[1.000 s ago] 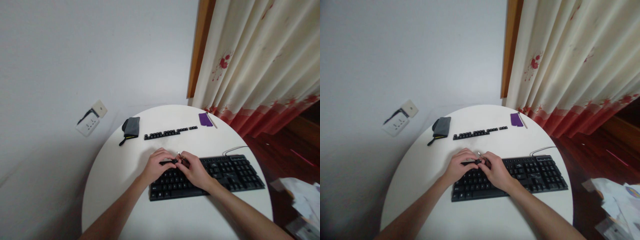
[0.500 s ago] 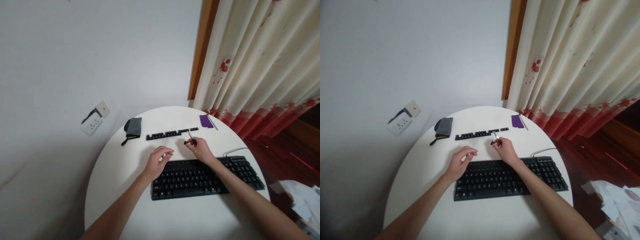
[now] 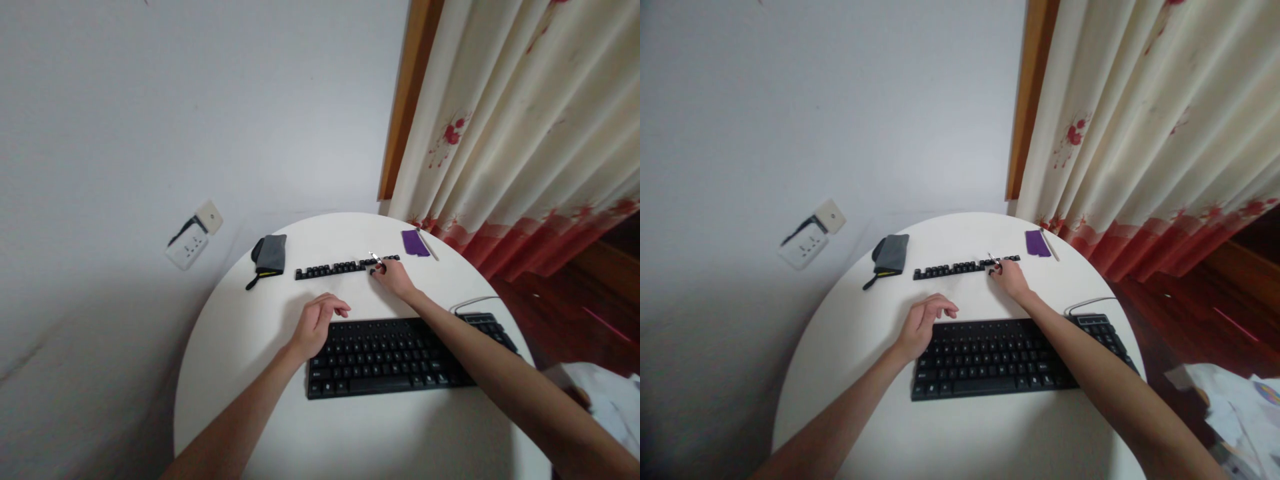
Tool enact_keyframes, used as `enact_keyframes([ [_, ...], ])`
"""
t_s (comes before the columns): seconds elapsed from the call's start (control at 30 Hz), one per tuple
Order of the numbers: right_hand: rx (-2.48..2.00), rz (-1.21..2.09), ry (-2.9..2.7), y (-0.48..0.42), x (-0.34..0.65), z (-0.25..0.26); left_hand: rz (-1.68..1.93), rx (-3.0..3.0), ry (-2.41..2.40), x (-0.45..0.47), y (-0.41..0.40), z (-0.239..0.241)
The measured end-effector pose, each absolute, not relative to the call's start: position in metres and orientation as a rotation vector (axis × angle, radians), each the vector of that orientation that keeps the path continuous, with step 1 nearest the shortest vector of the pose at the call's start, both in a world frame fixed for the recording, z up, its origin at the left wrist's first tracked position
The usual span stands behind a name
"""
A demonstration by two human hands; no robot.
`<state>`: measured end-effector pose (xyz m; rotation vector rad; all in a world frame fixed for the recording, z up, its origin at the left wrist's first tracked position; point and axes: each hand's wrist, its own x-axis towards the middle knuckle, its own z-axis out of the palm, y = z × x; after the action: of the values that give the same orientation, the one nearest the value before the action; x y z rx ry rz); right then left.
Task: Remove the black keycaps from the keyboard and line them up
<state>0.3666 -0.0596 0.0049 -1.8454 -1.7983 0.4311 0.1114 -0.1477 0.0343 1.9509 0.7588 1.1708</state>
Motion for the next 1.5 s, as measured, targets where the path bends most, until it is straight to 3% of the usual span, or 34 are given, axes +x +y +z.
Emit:
enact_keyframes([
  [1.5, -1.997, 0.396, -1.713, -0.054, 0.347, 0.002, 1.089, 1.956, 0.728, 0.111, -0.149, 0.033],
])
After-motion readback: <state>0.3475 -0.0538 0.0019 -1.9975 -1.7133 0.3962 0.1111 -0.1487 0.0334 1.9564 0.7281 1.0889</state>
